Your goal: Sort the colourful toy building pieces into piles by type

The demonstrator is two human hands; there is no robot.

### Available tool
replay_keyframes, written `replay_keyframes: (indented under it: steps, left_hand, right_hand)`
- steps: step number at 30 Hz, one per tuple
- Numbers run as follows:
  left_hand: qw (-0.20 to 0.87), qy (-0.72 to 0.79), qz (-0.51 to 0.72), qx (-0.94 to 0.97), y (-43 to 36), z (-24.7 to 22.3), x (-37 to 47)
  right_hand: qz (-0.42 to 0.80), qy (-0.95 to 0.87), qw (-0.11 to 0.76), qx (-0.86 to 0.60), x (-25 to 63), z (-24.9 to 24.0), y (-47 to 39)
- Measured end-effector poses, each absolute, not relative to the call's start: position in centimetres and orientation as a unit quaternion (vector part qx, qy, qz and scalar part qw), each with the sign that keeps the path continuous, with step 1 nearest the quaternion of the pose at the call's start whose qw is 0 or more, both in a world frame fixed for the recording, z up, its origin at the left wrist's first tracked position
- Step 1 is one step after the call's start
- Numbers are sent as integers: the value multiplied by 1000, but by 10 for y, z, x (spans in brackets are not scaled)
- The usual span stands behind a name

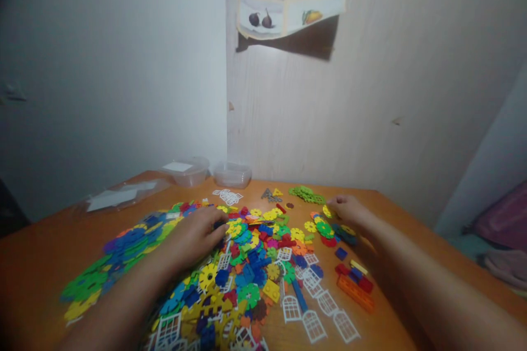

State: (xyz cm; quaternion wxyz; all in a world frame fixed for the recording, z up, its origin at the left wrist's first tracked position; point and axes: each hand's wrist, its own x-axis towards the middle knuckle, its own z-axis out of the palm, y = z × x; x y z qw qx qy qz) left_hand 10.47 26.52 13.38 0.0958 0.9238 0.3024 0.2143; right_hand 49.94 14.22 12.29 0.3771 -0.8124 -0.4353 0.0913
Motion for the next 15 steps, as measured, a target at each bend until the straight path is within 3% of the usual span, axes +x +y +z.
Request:
replay_keyframes:
  steps: [6, 15]
  left_hand:
    - [86, 303, 215, 925, 268, 131, 104]
    - [74, 310, 199, 927, 267, 130, 104]
  right_hand:
    - [83, -418, 320, -846, 523, 98, 124]
    - [5, -536, 254, -805, 500, 113, 155]
